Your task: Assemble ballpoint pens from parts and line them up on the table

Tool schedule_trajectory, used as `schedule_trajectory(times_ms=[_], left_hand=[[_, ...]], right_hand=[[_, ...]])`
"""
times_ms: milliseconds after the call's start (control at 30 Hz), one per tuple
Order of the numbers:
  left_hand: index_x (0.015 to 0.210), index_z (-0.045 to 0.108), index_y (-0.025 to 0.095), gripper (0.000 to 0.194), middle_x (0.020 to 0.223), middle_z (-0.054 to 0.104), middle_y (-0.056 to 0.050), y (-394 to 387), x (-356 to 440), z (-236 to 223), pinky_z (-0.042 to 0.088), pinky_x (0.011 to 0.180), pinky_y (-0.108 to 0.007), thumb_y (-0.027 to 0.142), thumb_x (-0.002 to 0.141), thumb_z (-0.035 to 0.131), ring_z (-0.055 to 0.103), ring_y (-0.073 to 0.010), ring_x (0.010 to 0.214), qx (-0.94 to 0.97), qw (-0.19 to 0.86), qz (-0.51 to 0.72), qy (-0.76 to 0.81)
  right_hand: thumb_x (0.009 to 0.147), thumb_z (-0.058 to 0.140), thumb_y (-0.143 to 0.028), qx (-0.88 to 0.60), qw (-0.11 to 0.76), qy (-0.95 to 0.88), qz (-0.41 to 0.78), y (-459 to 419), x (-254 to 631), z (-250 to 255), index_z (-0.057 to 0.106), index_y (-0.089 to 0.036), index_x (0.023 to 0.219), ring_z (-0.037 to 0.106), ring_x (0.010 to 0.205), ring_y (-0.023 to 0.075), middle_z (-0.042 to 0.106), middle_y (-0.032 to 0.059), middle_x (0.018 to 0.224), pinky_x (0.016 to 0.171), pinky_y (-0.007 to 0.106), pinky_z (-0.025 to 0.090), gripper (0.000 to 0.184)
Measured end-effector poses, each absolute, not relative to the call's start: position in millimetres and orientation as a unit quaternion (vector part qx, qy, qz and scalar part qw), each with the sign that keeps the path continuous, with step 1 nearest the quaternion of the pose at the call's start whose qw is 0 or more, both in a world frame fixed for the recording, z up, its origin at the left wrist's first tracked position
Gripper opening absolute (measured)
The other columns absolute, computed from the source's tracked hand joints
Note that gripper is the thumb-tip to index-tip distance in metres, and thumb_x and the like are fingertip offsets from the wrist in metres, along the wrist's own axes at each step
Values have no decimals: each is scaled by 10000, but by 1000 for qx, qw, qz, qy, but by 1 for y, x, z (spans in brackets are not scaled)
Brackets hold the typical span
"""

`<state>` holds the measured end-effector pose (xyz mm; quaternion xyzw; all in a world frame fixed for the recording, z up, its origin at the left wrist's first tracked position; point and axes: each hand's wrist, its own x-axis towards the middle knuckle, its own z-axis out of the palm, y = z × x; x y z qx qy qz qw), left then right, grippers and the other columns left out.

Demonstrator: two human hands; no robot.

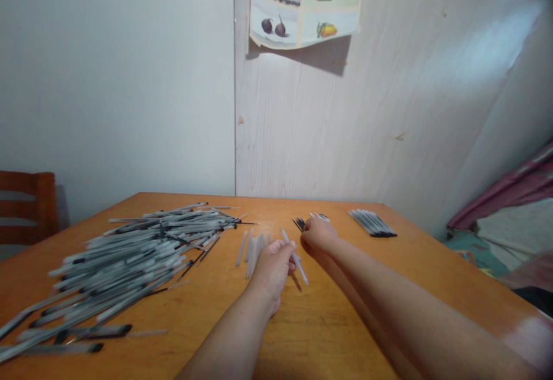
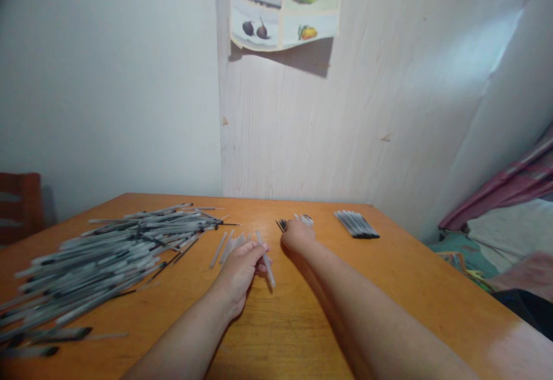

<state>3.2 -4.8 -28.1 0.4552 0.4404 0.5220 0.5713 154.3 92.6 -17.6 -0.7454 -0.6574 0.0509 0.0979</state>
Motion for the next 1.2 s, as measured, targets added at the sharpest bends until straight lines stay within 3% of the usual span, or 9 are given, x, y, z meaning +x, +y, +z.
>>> schedule_trajectory(times_ms=[167,400,667,867,1000,1200], left_hand=[[706,586,169,222,632,627,-28,-5,3,-27,381,594,-248,376,769,635,505,-115,557,454,571,527,435],[708,590,174,227,649,627,-29,-3,2,-32,389,618,-262,388,766,642,517,-125,575,461,568,525,435],[717,591,170,259,677,615,-23,0,0,-33,391,637,-262,420,735,658,512,-121,592,455,573,526,434],[744,596,165,214,645,557,10,1,-2,-33,385,592,-225,372,725,652,502,-102,601,418,585,529,450],[815,615,166,272,723,596,-5,2,-5,-27,400,557,-196,402,705,695,533,-91,623,366,622,559,409],[863,639,149,237,830,664,-54,0,-7,-15,473,607,-202,328,735,726,648,-132,768,317,665,592,327]], right_hand=[[706,671,-259,-748,88,-656,59,100,154,-21,763,-201,909,688,908,296,732,159,952,702,336,505,230],[572,746,-223,-746,67,-659,66,112,154,-25,730,-157,716,697,767,288,723,159,796,620,313,501,159],[657,675,-326,-723,101,-680,62,107,151,-27,711,-171,689,669,736,245,703,127,738,594,279,450,162],[744,551,-336,-664,158,-724,95,85,148,-19,616,-177,585,497,533,120,535,0,538,498,224,308,234],[752,519,-315,-556,254,-762,214,60,147,-10,478,-179,536,327,485,77,352,-57,504,474,214,218,259],[787,534,-320,-490,290,-756,323,26,154,-7,458,-190,620,280,512,79,337,-68,553,479,216,196,224]])
